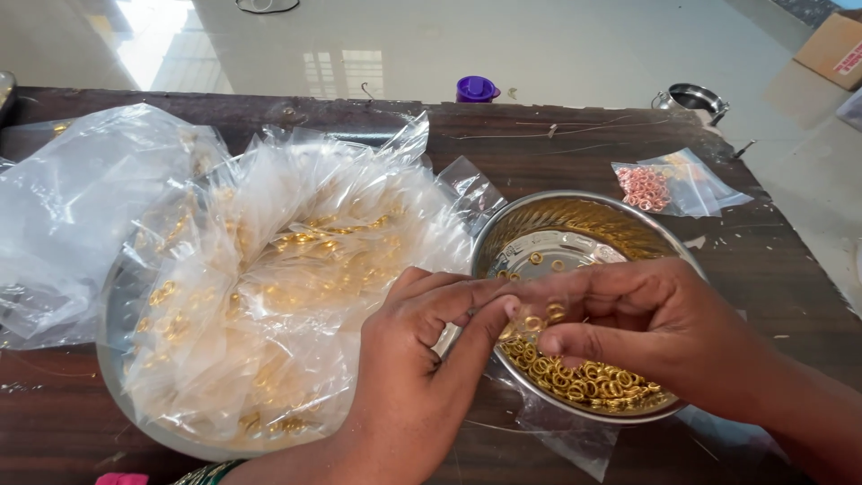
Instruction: Sorting small gold-colored rings into small plastic bags.
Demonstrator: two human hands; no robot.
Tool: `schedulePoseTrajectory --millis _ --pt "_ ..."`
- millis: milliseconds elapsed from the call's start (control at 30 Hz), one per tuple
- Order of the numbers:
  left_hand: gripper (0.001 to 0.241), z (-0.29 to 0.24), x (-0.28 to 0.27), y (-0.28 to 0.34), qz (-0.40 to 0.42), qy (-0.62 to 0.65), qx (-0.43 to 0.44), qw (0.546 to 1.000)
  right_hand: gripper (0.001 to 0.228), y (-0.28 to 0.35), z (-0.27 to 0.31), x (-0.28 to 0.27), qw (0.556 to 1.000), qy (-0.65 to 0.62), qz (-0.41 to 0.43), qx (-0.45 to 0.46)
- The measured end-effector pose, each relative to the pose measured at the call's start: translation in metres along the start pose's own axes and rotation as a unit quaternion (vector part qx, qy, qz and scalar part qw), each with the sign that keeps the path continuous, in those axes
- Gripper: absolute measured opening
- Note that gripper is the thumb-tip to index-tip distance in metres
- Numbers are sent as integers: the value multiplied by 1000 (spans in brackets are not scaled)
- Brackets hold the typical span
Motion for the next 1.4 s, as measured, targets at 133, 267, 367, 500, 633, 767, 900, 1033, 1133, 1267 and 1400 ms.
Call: schedulePoseTrajectory --millis 133,267,367,500,633,767,900,1033,1133,1267,1400 --pt "13 -3 -5 -1 -17 15 1 1000 35 1 17 -3 996 57 -29 -55" --pt "15 -3 -3 -2 -6 36 -10 999 27 5 3 -25 990 105 -87 -27" --pt "16 3 1 -1 0 50 -38 998 28 6 3 -25 990 103 -92 -38" --pt "17 9 2 0 -6 51 -55 997 32 3 16 -13 990 108 -68 -64" --pt "14 1 6 -1 37 91 -37 994 33 3 8 -28 978 154 -142 -22" --pt "9 2 -2 15 165 208 -105 958 36 -38 -60 -88 974 165 -152 -27" --pt "7 -11 -23 29 260 240 -71 933 41 -46 -159 -197 967 169 -193 7" --pt "11 -13 -117 11 170 15 -64 983 45 -64 -214 -249 963 177 -192 66" --pt "7 0 -210 -9 -47 -152 -75 984 46 -55 -213 -249 960 187 -198 65" --pt "9 34 -251 -11 -170 -444 -81 876 46 -43 -176 -223 952 226 -207 17" --pt "15 76 -221 0 -115 -499 -98 853 45 -38 -165 -228 952 220 -213 -11"
Point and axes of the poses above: each hand's wrist, its own y-axis away from the middle knuckle, its own x-axis out of the palm, z = x × y, the point moved 10 cm from there along -y, towards the middle knuckle, and after that the axes turned 5 degrees about -y, right-handed, at the moved point
